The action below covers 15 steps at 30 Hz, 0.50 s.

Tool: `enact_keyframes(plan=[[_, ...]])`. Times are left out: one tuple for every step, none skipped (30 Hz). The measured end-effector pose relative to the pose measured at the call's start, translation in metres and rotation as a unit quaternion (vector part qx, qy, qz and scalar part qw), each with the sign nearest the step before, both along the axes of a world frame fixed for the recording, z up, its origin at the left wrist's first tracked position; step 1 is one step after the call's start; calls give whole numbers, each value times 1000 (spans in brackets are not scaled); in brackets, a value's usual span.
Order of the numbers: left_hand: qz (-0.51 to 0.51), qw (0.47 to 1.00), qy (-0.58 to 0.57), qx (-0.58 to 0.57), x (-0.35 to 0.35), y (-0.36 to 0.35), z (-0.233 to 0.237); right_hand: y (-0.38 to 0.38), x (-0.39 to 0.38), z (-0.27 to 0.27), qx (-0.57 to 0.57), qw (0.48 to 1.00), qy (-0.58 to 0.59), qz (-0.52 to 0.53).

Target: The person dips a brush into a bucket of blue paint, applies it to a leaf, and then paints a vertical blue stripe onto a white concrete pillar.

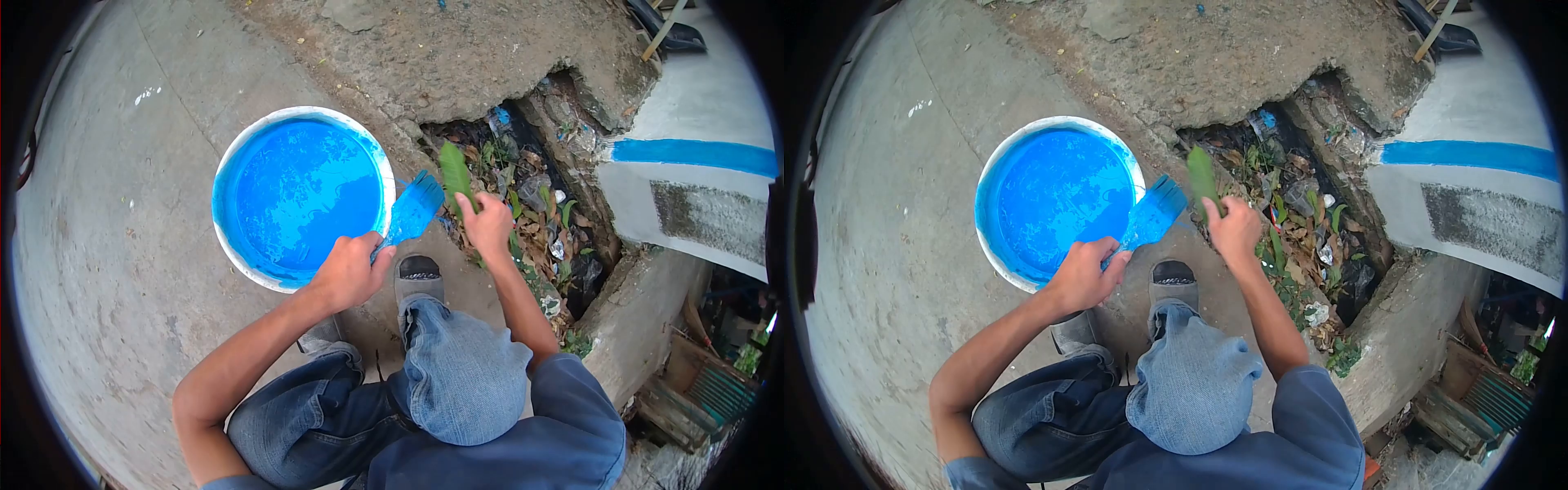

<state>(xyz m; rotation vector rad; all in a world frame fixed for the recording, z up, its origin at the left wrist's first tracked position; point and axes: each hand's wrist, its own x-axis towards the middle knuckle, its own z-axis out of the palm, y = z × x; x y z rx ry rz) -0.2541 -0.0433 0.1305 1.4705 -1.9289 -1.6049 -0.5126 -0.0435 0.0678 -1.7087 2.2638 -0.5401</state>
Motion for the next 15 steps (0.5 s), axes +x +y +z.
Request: enact_keyframes(plan=[[2,1000,-1,-1,1,0,-5,0,-7,0,29,999,17,-25],[-4,1000,-4,-25,3,1,-11,3,-14,0,5,999,12,-31],[-12,999,-7,-47,4,3,-15,4,-13,6,7,999,12,-30],[-13,999,-6,-44,4,3,-15,4,-10,18,-6,998,-42,-51],[-18,999,-13,-43,3,1,-15,4,-7,29,-21,992,-96,-74],[-24,999,-20,-43,2,0,-14,5,0,35,-26,985,-149,-78],[-29,999,-18,-42,-1,0,-12,4,10,41,-26,985,-147,-82],[-33,999,-17,-39,-4,0,-10,3,22,46,-43,989,-140,-28],[-37,998,-16,-38,-6,-1,-6,2,32,48,-61,989,-133,26],[-40,998,-16,-39,-9,-2,-1,-1,38,44,-74,989,-114,61],[-31,999,-8,-12,-10,-3,4,-4,32,34,-75,989,-114,59],[-21,1000,0,14,-10,-4,7,-6,20,18,-72,996,-46,37],[-20,1000,0,12,-9,-3,7,-7,7,2,-69,997,22,18],[-18,1000,7,2,-8,-1,6,-4,-10,-12,29,999,38,-22],[-17,1000,14,-10,-6,-2,5,2,-26,-18,25,999,38,-22]])
